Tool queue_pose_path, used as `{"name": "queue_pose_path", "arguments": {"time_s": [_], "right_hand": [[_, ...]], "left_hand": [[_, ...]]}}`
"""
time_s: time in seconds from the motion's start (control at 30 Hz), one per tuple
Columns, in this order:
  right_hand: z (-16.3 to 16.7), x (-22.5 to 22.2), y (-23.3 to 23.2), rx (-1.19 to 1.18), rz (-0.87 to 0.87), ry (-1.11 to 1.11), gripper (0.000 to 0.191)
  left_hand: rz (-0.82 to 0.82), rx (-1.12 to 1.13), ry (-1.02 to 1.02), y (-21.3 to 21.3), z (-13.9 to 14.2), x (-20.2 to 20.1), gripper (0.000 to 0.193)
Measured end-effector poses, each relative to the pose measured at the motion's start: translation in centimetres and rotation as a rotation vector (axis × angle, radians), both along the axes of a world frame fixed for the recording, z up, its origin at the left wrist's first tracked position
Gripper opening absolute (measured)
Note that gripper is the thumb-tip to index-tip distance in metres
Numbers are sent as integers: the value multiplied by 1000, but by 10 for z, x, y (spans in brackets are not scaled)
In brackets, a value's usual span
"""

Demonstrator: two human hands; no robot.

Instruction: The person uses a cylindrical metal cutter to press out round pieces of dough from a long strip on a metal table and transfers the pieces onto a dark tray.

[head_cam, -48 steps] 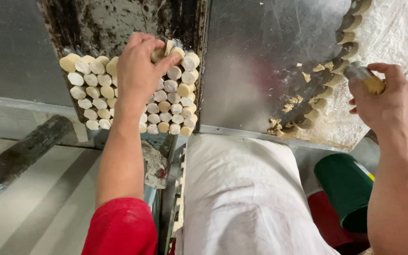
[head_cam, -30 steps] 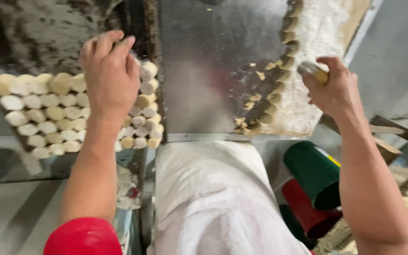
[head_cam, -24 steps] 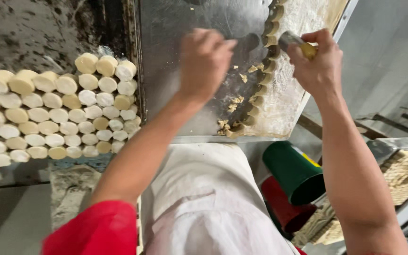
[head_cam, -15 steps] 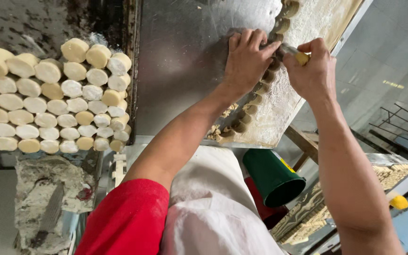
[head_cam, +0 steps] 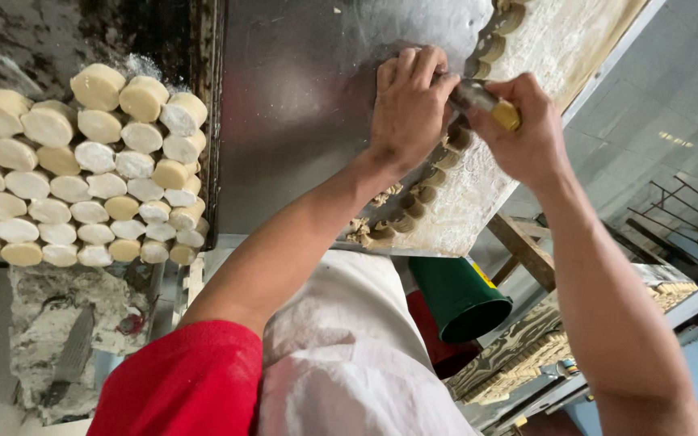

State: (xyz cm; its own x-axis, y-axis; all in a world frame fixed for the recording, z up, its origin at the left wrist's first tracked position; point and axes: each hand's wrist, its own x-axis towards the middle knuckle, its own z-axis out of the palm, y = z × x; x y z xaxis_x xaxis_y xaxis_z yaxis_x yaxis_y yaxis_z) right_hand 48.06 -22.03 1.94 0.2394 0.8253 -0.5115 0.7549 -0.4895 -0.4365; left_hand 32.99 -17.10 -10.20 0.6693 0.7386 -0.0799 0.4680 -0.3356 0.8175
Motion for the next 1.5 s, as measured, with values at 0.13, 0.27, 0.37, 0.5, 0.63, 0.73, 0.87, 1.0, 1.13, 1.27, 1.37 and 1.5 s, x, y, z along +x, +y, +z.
{"name": "queue_pose_path", "arguments": {"time_s": [0.13,0.27,0.37,0.5,0.63,0.73,0.87,1.0,1.13,1.27,1.37,1.5], "right_hand": [[16,0,4,-84,-190,-171,27],[21,9,24,-93,-138,-309,27],[10,19,38,-236,-142,-225,26],[-22,27,46,-189,-139,-226,20],[-19,32,36,-255,-33,-210,19],[-3,24,26,-170,-84,-35,25],[16,18,29,-28,-158,-215,29],[22,25,50,-202,-273,-308,30],[12,36,67,-257,-201,-277,33],[-21,48,73,-200,-128,-256,17],[-29,55,68,-115,-22,-257,16],[-14,46,50,-195,-42,-121,21]], "left_hand": [[14,-56,-149,16,11,14,45],[-25,-57,-94,24,11,27,41],[-73,-6,5,22,6,30,49],[-26,69,23,18,-2,33,22],[59,108,-2,19,-5,28,19],[65,14,-4,22,-3,22,14],[88,-10,-247,32,4,32,38],[1,-5,-113,42,6,49,38],[-17,-17,-56,42,0,53,35],[16,114,36,37,-6,57,23],[-15,152,85,39,-9,56,21],[59,91,-21,45,-10,39,16]]}}
